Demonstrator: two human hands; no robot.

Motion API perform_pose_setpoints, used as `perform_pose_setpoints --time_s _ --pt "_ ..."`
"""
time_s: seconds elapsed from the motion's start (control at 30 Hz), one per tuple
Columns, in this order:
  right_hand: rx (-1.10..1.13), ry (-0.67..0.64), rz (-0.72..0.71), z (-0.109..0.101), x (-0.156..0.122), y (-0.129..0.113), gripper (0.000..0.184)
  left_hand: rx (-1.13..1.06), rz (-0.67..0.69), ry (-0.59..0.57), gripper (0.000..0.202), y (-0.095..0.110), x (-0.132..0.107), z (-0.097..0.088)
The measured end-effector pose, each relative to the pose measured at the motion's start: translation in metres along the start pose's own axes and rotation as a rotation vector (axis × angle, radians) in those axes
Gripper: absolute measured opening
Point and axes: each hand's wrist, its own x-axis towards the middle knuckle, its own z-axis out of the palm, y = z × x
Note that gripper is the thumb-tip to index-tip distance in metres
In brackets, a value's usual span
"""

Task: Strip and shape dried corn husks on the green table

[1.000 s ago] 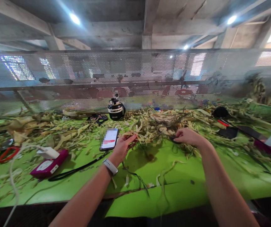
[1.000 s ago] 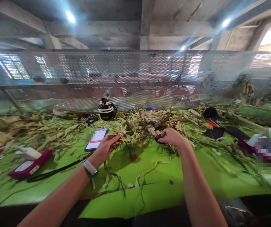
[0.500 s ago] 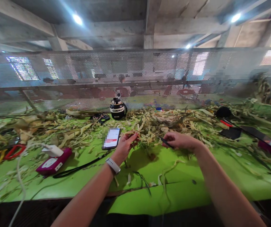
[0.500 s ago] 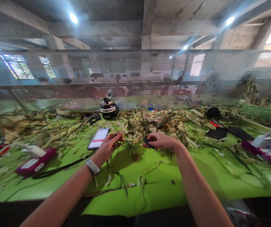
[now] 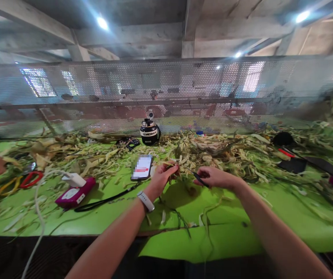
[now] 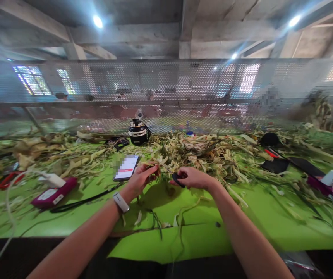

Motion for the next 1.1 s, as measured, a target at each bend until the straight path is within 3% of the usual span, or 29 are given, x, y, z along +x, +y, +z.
perform_pose_setpoints --time_s 0.17,0.67,1.1 --pt "0.001 -0.015 -0.002 0.0031 -0.0004 -0.0068 0.038 0.008 0.021 -0.08 0.026 -0.0018 0.0001 0.0005" --pt "-0.125 0.07 -0.073 0.0063 0.0046 -0.0033 0.041 -0.024 0.021 -0.089 0.029 -0.0051 0.0038 -0.0009" --pt "-0.077 0.037 -0.071 0.0094 0.007 -0.0045 0.041 -0.044 0.018 -0.108 0.027 -0.0066 0.0048 -0.0013"
